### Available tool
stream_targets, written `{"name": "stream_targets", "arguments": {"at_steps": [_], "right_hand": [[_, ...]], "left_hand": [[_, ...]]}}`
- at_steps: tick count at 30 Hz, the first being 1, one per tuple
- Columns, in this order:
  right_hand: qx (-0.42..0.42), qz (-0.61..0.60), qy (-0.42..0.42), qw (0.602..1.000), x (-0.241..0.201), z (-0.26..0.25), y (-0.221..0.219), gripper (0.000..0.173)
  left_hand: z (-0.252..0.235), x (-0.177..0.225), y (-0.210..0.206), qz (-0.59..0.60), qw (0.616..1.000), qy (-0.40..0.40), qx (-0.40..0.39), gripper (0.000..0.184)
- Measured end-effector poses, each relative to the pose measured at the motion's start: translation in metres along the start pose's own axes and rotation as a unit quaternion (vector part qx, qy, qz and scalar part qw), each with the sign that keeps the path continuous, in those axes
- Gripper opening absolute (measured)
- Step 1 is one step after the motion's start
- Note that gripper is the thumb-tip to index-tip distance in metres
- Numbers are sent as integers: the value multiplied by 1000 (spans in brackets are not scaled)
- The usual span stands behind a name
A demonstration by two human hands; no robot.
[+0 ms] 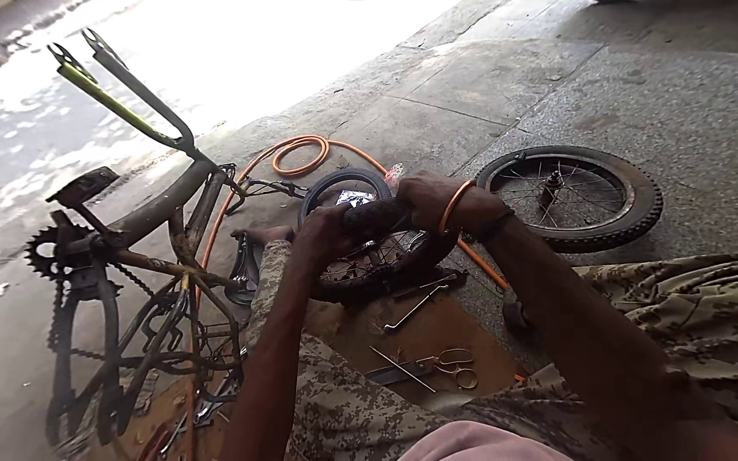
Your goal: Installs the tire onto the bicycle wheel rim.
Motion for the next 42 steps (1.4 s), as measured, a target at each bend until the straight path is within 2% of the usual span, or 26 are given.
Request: {"name": "stream_targets", "arguments": {"at_steps": [2,3,4,5,6,7,8,9,11,14,17,20,23,25,28,33,36,38,39,40,42], "right_hand": [[-18,25,-27,999,-7,-7,3,10],[7,27,-47,998,-10,-2,-5,9],[60,11,-76,995,-15,9,-24,12],[152,-20,-105,983,-17,23,-58,18],[265,-53,-129,954,-14,34,-105,24],[335,-93,-163,923,-3,38,-160,27],[301,-167,-225,912,9,39,-208,27],[212,-239,-282,905,16,39,-240,27],[76,-279,-317,903,13,48,-261,26],[-19,-202,-233,951,1,61,-222,26],[-31,-147,-104,983,-7,62,-169,39],[11,-114,-11,993,-19,57,-110,34],[60,-109,66,990,-24,48,-58,10],[83,-87,98,988,-21,38,-37,10],[75,-43,118,989,-18,18,-12,7],[-2,81,47,996,-49,-15,9,13],[-7,126,14,992,-69,-20,9,25],[39,114,9,993,-71,-5,-6,21],[90,90,5,992,-68,8,-20,15],[172,56,5,983,-60,21,-44,12],[390,9,24,920,-35,44,-109,20]], "left_hand": [[-3,-1,-1,9,1000,4,-4,44],[-4,-3,-2,11,1000,14,-2,47],[-3,-4,-3,12,1000,27,0,52],[-4,-6,-3,13,999,39,3,56],[-8,-6,-1,18,999,42,9,62],[-12,-4,1,30,999,31,16,71],[-16,3,3,44,999,10,16,77],[-16,10,7,57,998,-11,9,82],[-6,8,14,87,996,-29,8,91],[41,-26,3,97,991,72,54,85],[76,-51,-17,86,980,102,149,64],[81,-46,-17,91,982,73,151,56],[69,-35,-19,111,982,75,136,46],[59,-25,-16,119,983,86,113,43],[48,-11,-10,122,985,60,108,39],[42,-11,-10,131,985,40,108,38],[41,-10,-12,130,985,29,111,39],[43,-12,-14,126,985,33,116,40],[44,-14,-14,119,985,37,121,40],[44,-18,-14,112,985,45,125,41],[47,-20,-15,110,984,54,128,42]]}}
Point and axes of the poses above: each hand's wrist, its own z-axis away from the middle knuckle, its own y-axis out of the back of the hand, x = y × z, the point moved 5 cm from there along -z, towards the middle knuckle, and after that the axes turned 4 degrees about -z, right-handed, at the moved point
